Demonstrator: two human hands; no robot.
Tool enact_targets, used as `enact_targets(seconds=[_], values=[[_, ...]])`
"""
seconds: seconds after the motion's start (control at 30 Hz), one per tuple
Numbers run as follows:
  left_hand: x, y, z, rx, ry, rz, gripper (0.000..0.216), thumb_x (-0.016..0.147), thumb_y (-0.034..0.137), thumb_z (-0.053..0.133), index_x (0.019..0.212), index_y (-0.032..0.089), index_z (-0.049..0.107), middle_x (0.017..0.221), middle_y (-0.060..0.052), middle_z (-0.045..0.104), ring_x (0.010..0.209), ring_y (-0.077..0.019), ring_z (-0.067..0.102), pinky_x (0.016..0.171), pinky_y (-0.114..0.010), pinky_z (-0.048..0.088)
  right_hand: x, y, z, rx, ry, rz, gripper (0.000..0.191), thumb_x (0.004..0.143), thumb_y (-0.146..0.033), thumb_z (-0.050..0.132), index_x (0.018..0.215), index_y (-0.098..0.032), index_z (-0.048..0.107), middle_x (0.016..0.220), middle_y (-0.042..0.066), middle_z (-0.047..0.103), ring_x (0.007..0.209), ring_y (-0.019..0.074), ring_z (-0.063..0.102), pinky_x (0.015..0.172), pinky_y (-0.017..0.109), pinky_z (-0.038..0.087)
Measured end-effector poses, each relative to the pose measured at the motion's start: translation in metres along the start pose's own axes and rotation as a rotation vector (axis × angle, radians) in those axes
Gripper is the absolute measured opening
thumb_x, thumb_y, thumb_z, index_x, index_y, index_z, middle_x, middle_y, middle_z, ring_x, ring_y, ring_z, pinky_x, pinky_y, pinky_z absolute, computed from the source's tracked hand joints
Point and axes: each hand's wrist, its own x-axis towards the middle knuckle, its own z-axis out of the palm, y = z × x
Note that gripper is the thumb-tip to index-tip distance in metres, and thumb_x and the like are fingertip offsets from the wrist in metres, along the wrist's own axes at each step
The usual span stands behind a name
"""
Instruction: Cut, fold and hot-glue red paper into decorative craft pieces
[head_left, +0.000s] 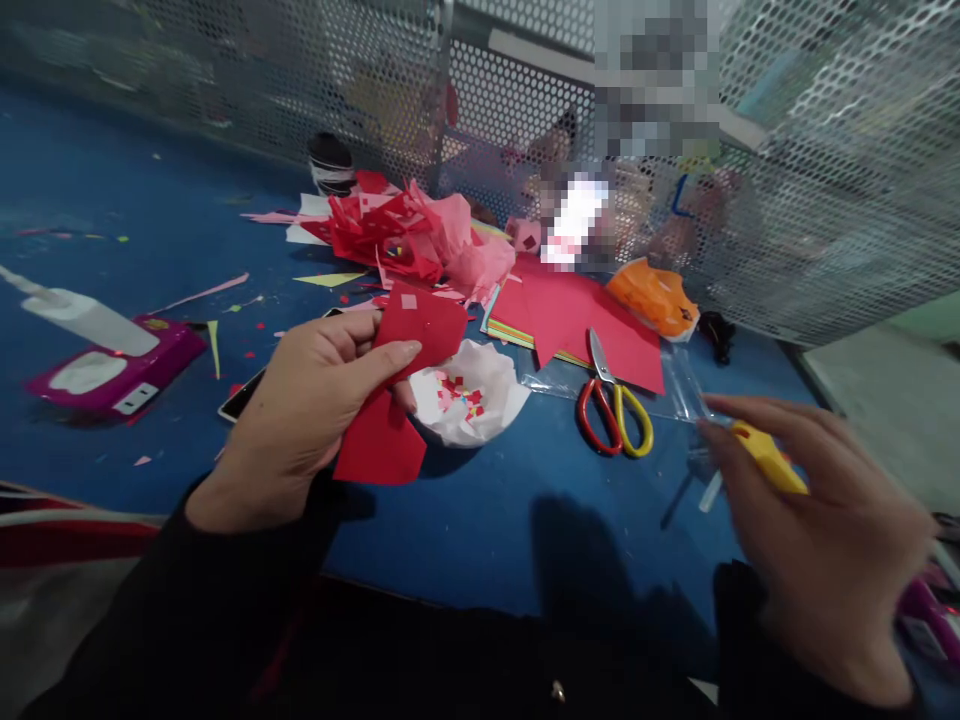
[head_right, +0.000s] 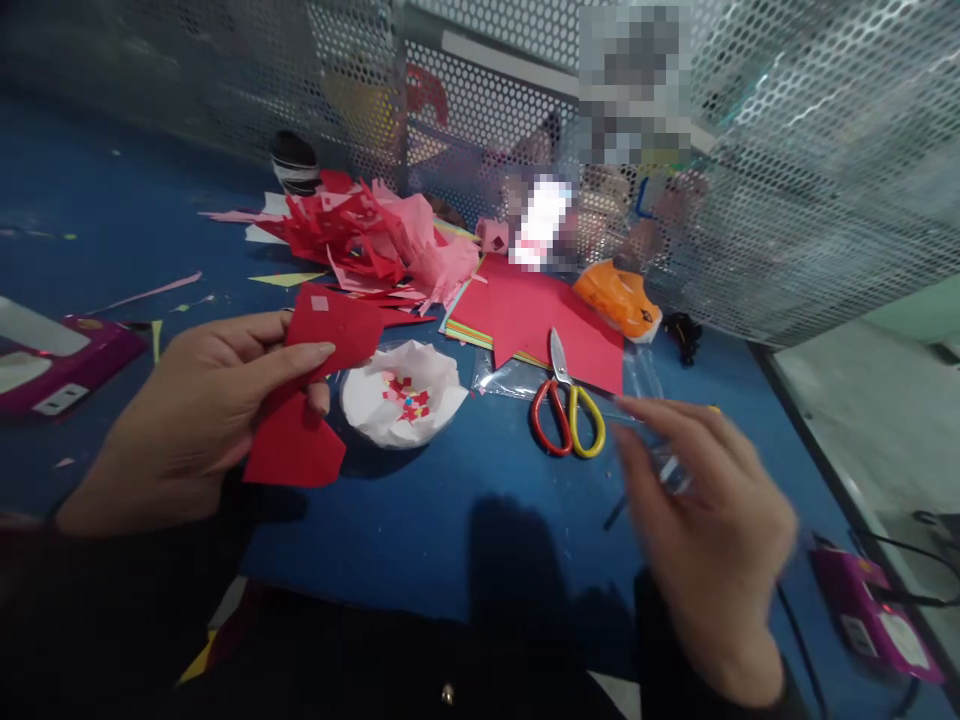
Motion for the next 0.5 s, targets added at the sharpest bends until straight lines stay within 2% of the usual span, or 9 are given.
enact_targets(seconds=[0.1,0.2,0.33,0.5], values=[[-0.003,0.001,-0.002,0.029,-0.039,-0.026,0.016,0.081,0.030,0.073,0.092,0.018,0.070,0.056,0.003,0.065,0.043,-0.0100,0.054,0.041,-0.019,0.044,0.018,-0.048,0.024,0.220,-0.194,-0.204,0.012,0.094,-0.024,0.063,0.099,-0.026,0.073,0.096,0.005,0.075,0.087,0.0203,0.070,0.078,0.036,0.051],[-0.003,0.000,-0.003,0.021,-0.064,-0.010,0.018,0.081,0.029,0.073,0.095,0.018,0.069,0.057,0.004,0.065,0.045,-0.0098,0.055,0.042,-0.017,0.044,0.033,-0.074,0.052,0.287,-0.319,-0.381,0.016,0.096,-0.020,0.057,0.094,-0.022,0.072,0.090,0.004,0.076,0.084,0.0185,0.069,0.077,0.034,0.047],[0.002,-0.007,-0.005,-0.034,-0.088,0.060,0.032,0.081,0.028,0.073,0.110,0.019,0.066,0.057,0.004,0.065,0.045,-0.0105,0.054,0.042,-0.017,0.044,0.049,-0.091,0.091,0.141,-0.518,-0.499,0.017,0.092,-0.016,0.058,0.088,-0.020,0.074,0.086,0.004,0.073,0.075,0.0172,0.063,0.071,0.033,0.035],[0.006,-0.015,-0.008,-0.099,-0.084,0.091,0.031,0.080,0.028,0.074,0.108,0.019,0.066,0.059,0.004,0.065,0.046,-0.0103,0.055,0.046,-0.018,0.046,0.061,-0.108,0.118,-0.044,-0.787,-0.592,0.016,0.089,-0.012,0.062,0.079,-0.016,0.074,0.079,0.005,0.069,0.069,0.0162,0.056,0.065,0.033,0.027]])
